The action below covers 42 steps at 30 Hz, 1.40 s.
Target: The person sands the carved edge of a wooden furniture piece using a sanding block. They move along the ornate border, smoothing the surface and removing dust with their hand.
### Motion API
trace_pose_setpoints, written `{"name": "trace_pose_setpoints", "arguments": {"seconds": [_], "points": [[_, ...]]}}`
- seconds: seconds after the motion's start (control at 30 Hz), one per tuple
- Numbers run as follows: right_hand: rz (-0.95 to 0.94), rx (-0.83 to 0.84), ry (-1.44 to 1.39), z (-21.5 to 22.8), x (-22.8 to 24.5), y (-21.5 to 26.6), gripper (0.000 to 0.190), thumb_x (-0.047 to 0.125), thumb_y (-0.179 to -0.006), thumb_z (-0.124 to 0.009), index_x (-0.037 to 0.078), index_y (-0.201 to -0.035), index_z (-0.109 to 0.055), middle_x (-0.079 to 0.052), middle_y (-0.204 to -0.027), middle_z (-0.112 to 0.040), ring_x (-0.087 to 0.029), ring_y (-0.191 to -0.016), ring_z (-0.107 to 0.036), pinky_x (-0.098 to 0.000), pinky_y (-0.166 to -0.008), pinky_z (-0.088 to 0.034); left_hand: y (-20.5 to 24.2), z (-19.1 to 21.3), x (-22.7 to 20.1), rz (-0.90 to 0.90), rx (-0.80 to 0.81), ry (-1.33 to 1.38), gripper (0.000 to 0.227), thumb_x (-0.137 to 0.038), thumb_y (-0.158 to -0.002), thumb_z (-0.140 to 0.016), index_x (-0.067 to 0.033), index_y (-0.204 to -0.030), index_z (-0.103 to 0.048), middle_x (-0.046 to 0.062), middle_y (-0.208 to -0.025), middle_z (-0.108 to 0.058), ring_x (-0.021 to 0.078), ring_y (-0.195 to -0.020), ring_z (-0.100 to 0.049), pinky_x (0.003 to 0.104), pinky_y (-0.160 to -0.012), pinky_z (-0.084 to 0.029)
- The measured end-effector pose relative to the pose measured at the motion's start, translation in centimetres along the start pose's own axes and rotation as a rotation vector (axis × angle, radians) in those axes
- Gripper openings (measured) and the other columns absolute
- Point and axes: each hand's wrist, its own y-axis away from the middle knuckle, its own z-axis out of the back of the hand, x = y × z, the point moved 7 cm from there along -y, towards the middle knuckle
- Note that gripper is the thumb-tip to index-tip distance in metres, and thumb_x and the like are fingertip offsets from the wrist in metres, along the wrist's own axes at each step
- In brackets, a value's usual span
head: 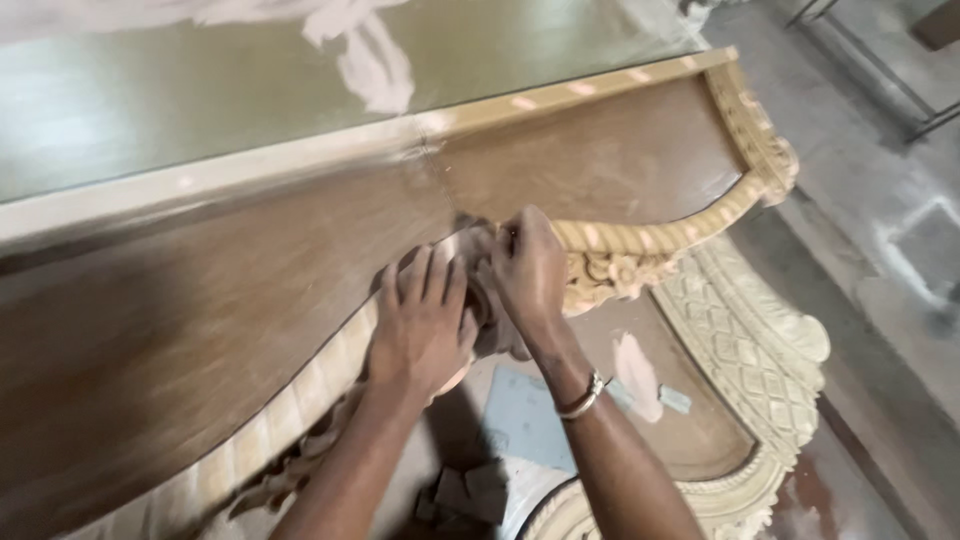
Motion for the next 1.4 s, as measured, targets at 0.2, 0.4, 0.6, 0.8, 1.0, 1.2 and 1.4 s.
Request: {"name": "trace_pose_setpoints", "arguments": {"seconds": [0.2, 0.4, 0.6, 0.8, 1.0, 1.2, 1.4], "points": [[-0.153, 0.170, -0.199, -0.7, -3.2, 2.3, 0.021, 0.009, -0.088, -0.073, -0.001, -0.100, -0.059, -0.017, -0.093, -0.065, -0.033, -0.085, -0.068, -0.0433, -0.076, -0.054, 0.1, 0.1, -0.4, -0.020, 0.083, 0.021, 0.064, -0.043, -0.089, -0.056, -0.0185, -0.148, -0.048, 0.016, -0.154, -0.040, 0.0326, -0.147, -0.029, 0.059, -0.117, -0.022], [-0.032, 0.163, -0.173, 0.2, -2.5, 3.4, 0.027, 0.006, -0.087, -0.070, 0.002, -0.114, -0.065, -0.018, -0.108, -0.067, -0.035, -0.101, -0.067, -0.0435, -0.086, -0.054, -0.1, 0.2, -0.5, -0.028, 0.093, 0.001, 0.064, -0.043, -0.089, -0.057, -0.0252, -0.151, -0.050, 0.017, -0.158, -0.039, 0.0330, -0.146, -0.027, 0.060, -0.116, -0.022], [-0.141, 0.373, -0.012, 0.1, -1.9, 4.4, 0.028, 0.024, -0.096, -0.067, 0.011, -0.121, -0.070, -0.015, -0.105, -0.070, -0.037, -0.101, -0.067, -0.0444, -0.087, -0.053, -0.2, 1.2, -0.7, -0.048, 0.046, 0.028, 0.062, -0.045, -0.092, -0.053, -0.0303, -0.152, -0.049, 0.018, -0.158, -0.038, 0.0363, -0.144, -0.028, 0.061, -0.114, -0.022], [0.029, 0.400, -0.069, 0.8, -1.9, 5.2, 0.044, 0.018, -0.093, -0.064, 0.007, -0.135, -0.062, -0.019, -0.113, -0.065, -0.039, -0.107, -0.062, -0.0457, -0.090, -0.051, -0.1, -0.5, -1.7, -0.207, 0.234, -0.045, 0.062, -0.050, -0.098, -0.038, -0.0190, -0.152, -0.039, 0.003, -0.167, -0.031, 0.0208, -0.150, -0.023, 0.059, -0.118, -0.016], [0.047, 0.399, -0.210, 0.6, -2.2, 4.6, 0.045, 0.012, -0.094, -0.054, 0.007, -0.139, -0.058, -0.020, -0.128, -0.064, -0.040, -0.116, -0.062, -0.0455, -0.098, -0.050, 0.3, -2.9, -1.9, -0.213, 0.506, -0.089, 0.061, -0.046, -0.102, -0.022, -0.0225, -0.159, -0.022, -0.006, -0.168, -0.016, 0.0145, -0.153, -0.017, 0.054, -0.126, 0.000], [-0.072, 0.482, -0.173, 0.5, -3.6, 4.8, 0.030, 0.021, -0.099, -0.054, 0.007, -0.126, -0.057, -0.020, -0.116, -0.066, -0.039, -0.109, -0.064, -0.0467, -0.092, -0.051, -0.2, -1.5, -1.8, -0.128, 0.356, -0.151, 0.069, -0.054, -0.098, -0.027, -0.0182, -0.157, -0.023, -0.002, -0.172, -0.020, 0.0157, -0.153, -0.016, 0.049, -0.123, -0.005], [-0.048, 0.452, -0.159, 0.4, -3.1, 4.9, 0.029, 0.022, -0.098, -0.054, 0.006, -0.122, -0.058, -0.020, -0.116, -0.066, -0.039, -0.109, -0.063, -0.0477, -0.093, -0.050, 0.1, -1.2, -4.1, -0.074, 0.315, -0.148, 0.083, -0.057, -0.092, -0.031, -0.0089, -0.160, -0.025, 0.010, -0.172, -0.019, 0.0246, -0.157, -0.011, 0.063, -0.119, -0.003]]}}
